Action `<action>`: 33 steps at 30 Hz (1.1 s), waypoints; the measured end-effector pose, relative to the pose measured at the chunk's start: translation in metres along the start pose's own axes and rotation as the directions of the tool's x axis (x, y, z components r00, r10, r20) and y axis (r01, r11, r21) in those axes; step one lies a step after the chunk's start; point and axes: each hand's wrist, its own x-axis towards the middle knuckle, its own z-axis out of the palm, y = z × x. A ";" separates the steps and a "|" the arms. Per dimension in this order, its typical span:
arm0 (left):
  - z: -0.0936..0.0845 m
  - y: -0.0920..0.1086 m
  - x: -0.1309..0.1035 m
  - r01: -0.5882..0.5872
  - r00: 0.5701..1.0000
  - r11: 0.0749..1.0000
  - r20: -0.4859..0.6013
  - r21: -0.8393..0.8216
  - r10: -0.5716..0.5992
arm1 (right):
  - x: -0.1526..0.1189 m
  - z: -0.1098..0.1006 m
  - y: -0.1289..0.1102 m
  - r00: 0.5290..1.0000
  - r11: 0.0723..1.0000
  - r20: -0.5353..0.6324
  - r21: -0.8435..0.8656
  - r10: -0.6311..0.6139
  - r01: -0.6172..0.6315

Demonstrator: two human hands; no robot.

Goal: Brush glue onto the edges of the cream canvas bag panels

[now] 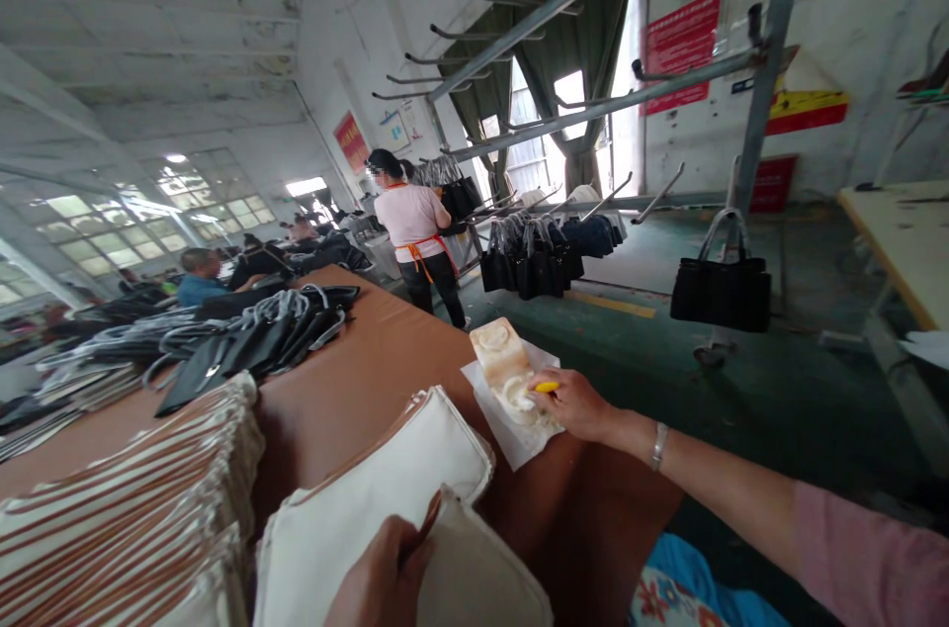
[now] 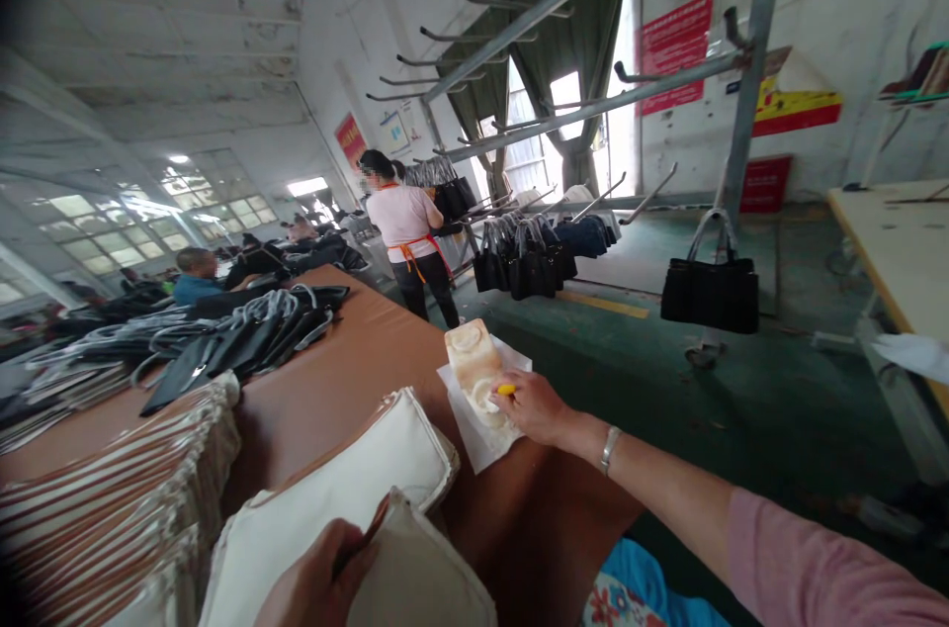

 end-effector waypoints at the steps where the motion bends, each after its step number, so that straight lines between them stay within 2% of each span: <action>1: 0.001 0.000 0.000 0.003 1.000 0.999 -0.012 -0.053 -0.004 | -0.007 -0.003 -0.003 0.999 0.999 0.029 0.003 -0.042 0.042; 3: 0.001 -0.001 0.000 0.030 0.999 0.982 -0.011 -0.184 -0.033 | -0.020 -0.009 -0.010 0.990 0.993 0.078 0.014 -0.115 0.114; 5: 0.002 -0.001 -0.002 0.070 0.997 0.943 -0.003 -0.325 -0.075 | -0.027 -0.013 -0.014 0.987 0.989 0.074 0.030 -0.145 0.144; 9: 0.002 0.003 -0.012 0.103 0.992 0.843 -0.010 -0.528 -0.127 | -0.025 -0.008 -0.014 0.997 0.996 -0.074 0.081 -0.029 0.035; 12: 0.001 0.006 -0.020 0.127 0.989 0.790 0.012 -0.600 -0.150 | -0.024 -0.003 -0.016 0.990 0.993 -0.131 0.112 0.054 -0.039; 14: 0.001 0.007 -0.024 0.128 0.989 0.756 0.025 -0.642 -0.147 | -0.028 -0.004 -0.026 0.982 0.988 -0.166 0.134 0.094 -0.072; 16: 0.002 0.008 -0.027 0.118 0.991 0.733 0.031 -0.670 -0.131 | -0.032 -0.008 -0.044 0.968 0.973 -0.204 0.205 0.148 -0.105; 18: 0.003 0.009 -0.029 0.117 0.992 0.732 0.039 -0.672 -0.123 | -0.034 -0.014 -0.071 0.951 0.913 -0.202 0.381 0.235 -0.145; 21: 0.005 0.013 -0.032 0.136 0.990 0.734 0.058 -0.665 -0.131 | -0.036 -0.021 -0.115 0.933 0.744 -0.105 0.637 0.344 -0.202; 24: 0.005 0.018 -0.037 0.143 0.989 0.728 0.077 -0.671 -0.124 | -0.037 -0.020 -0.147 0.948 0.705 -0.026 0.676 0.316 -0.216; 27: 0.004 0.023 -0.044 0.115 0.993 0.723 0.085 -0.681 -0.077 | -0.039 -0.010 -0.158 0.962 0.706 0.016 0.675 0.273 -0.212; 30: 0.004 0.028 -0.051 0.092 0.995 0.721 0.097 -0.687 -0.034 | -0.040 0.001 -0.156 0.968 0.714 0.035 0.669 0.248 -0.208; 33: 0.004 0.030 -0.056 0.101 0.993 0.738 0.118 -0.667 -0.029 | -0.038 0.000 -0.153 0.972 0.762 -0.027 0.626 0.234 -0.166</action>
